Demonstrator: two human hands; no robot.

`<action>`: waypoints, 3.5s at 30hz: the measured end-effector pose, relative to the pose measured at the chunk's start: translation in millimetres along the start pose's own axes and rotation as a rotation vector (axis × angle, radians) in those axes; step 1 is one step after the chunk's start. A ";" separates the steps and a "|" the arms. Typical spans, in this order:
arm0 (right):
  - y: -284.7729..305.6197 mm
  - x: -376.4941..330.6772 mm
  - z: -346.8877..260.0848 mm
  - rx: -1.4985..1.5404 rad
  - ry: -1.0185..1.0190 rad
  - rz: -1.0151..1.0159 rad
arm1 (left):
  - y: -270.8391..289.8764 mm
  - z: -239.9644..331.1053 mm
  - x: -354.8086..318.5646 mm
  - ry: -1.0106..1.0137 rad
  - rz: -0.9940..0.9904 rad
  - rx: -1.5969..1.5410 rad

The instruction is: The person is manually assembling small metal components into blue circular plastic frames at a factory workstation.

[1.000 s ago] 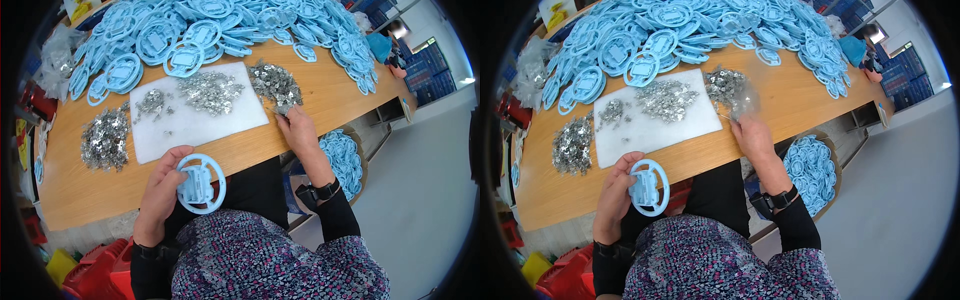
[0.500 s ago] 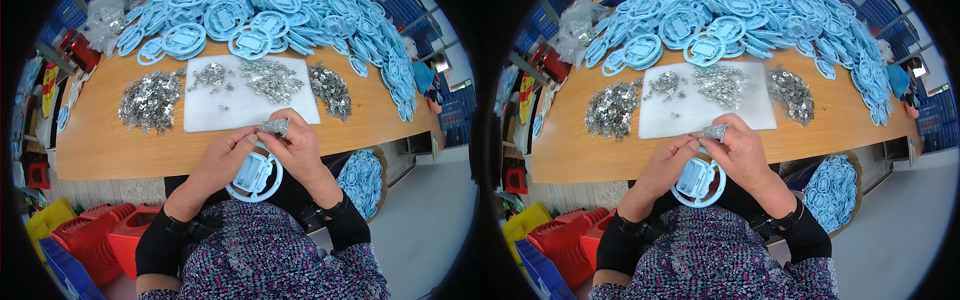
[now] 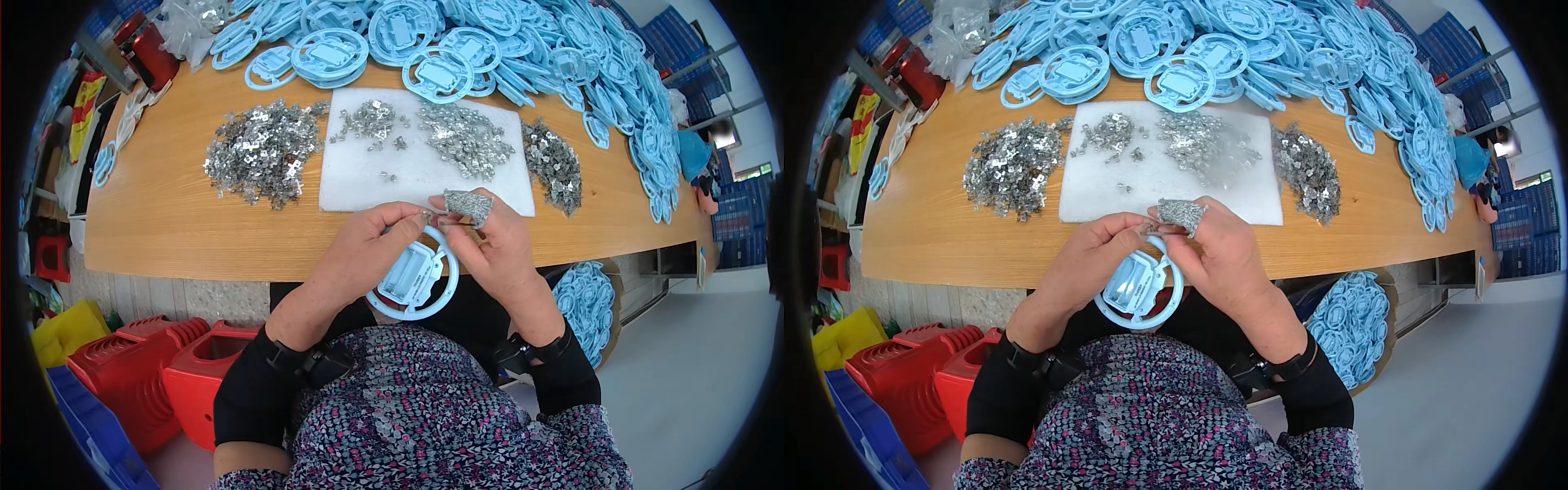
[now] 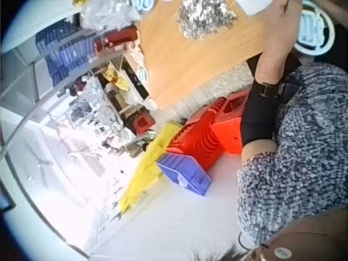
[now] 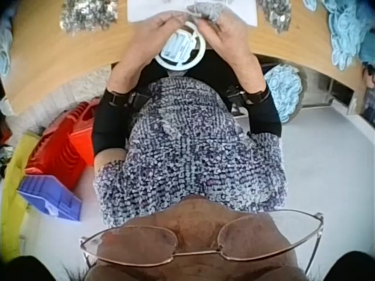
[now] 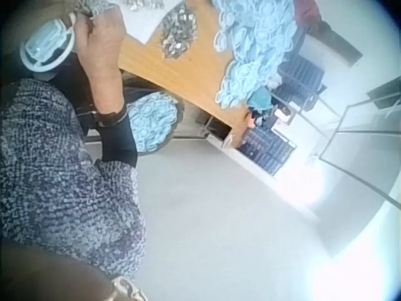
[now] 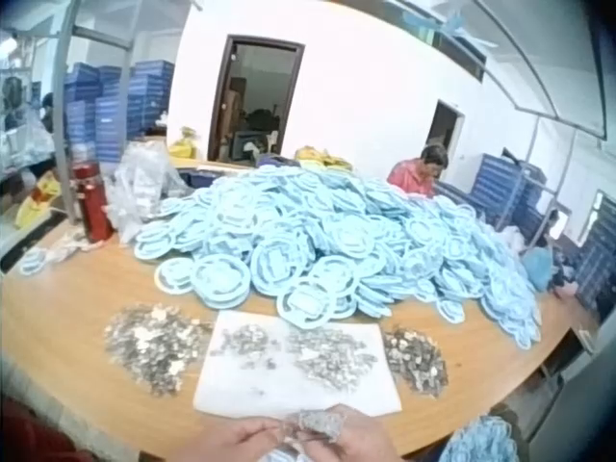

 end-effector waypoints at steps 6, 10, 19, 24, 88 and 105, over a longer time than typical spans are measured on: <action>4.0 8.1 6.0 -0.028 -0.028 -0.132 | 4.3 5.8 -1.5 0.007 -0.005 0.176; 2.3 10.5 11.2 0.039 -0.188 -0.152 | 5.5 11.3 -0.2 -0.012 0.011 0.358; -2.0 14.0 36.1 0.298 -0.481 -0.337 | 9.8 27.9 -0.7 0.034 0.056 0.622; -9.1 10.5 30.9 0.447 -0.457 -0.178 | 31.4 10.4 1.6 -0.005 0.106 0.376; -29.0 0.0 25.4 0.818 -0.460 -0.248 | 1.5 -19.7 -16.2 0.080 -0.413 -0.881; -13.9 -11.8 50.3 0.686 -0.557 -0.204 | 4.8 16.0 -21.9 0.000 0.070 -0.194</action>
Point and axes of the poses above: each hand's wrist, its own x-axis towards the middle knuckle, its own y-axis out of the back of the hand, z = x × y, the point moved 4 cm from there along x, towards the middle knuckle, and after that the axes turned 9 degrees about -z, right-handed, at the moved point
